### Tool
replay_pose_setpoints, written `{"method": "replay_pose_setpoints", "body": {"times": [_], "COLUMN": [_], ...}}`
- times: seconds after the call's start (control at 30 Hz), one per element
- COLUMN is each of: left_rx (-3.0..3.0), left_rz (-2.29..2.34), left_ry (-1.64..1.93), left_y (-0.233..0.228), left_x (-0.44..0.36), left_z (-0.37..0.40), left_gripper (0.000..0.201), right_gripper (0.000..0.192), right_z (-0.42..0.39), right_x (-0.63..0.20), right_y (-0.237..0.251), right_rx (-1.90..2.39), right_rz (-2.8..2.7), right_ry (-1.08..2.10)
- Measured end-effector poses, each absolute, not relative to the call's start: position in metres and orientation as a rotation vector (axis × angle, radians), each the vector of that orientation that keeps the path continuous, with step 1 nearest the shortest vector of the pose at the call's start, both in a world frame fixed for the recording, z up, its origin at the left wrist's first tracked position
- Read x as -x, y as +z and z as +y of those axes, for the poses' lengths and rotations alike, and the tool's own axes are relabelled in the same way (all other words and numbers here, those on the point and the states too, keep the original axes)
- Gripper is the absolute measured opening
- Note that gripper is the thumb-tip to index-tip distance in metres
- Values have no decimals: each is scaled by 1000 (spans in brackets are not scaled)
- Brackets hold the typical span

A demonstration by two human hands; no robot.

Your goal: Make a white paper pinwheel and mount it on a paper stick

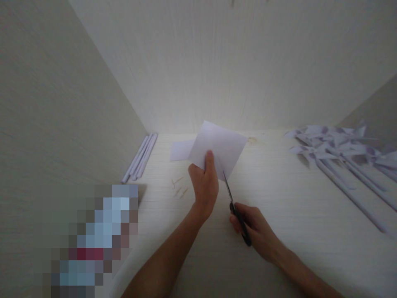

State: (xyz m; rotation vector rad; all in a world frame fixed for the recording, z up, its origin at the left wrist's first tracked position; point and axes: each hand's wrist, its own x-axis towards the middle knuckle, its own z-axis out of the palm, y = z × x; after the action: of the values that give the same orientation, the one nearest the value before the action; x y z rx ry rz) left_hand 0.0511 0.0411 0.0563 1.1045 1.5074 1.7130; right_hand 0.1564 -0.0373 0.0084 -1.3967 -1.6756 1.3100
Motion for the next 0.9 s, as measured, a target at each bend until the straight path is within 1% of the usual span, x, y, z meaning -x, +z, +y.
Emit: {"method": "replay_pose_setpoints", "body": {"times": [0.9], "left_rx": [-1101], "left_rz": [1514], "left_ry": [1721], "left_y": [56], "left_x": [-51], "left_z": [41], "left_gripper": [27], "right_gripper": [33], "right_z": [-38], "right_x": [-156], "right_y": [8], "right_rx": [1425], "right_rz": [-1699], "right_ry": [1288]}}
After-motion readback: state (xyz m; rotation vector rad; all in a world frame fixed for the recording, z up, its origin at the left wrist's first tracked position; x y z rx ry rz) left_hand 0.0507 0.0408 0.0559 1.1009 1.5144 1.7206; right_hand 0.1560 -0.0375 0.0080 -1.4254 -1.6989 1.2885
